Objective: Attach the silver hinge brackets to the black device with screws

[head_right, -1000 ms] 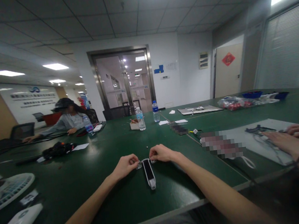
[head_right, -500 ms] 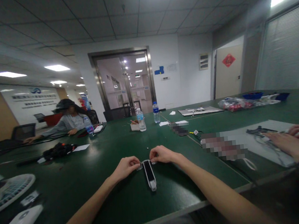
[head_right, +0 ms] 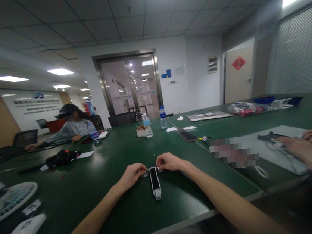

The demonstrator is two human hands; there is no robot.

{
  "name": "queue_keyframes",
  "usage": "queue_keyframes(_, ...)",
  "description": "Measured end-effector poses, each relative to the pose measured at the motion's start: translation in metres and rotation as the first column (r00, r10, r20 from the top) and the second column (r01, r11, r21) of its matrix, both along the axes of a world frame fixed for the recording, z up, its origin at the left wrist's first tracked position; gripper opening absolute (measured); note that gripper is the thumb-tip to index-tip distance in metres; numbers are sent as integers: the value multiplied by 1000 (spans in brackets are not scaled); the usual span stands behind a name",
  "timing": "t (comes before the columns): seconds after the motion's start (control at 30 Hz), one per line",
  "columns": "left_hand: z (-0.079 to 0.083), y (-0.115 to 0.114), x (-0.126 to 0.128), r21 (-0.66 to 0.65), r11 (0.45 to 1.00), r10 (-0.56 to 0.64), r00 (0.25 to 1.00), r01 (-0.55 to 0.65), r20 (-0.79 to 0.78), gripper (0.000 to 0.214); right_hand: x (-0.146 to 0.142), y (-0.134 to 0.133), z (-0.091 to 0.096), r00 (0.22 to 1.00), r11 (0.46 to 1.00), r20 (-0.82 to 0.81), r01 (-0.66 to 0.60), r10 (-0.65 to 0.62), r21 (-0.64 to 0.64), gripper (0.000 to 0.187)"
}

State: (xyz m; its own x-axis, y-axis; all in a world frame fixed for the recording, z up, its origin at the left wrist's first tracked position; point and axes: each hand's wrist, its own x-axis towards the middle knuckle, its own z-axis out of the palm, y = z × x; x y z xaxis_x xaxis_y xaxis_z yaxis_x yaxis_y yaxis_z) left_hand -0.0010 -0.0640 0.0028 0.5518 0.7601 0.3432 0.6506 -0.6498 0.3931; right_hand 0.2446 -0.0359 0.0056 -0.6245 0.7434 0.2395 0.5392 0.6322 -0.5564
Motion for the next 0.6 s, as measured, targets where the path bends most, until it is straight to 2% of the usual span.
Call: queue_keyframes(0.6, -8, 7, -2, -22, 999, -37, 997, 38, 69, 14, -1, 4, -7, 1000, 1000, 5, 6, -6, 14, 12)
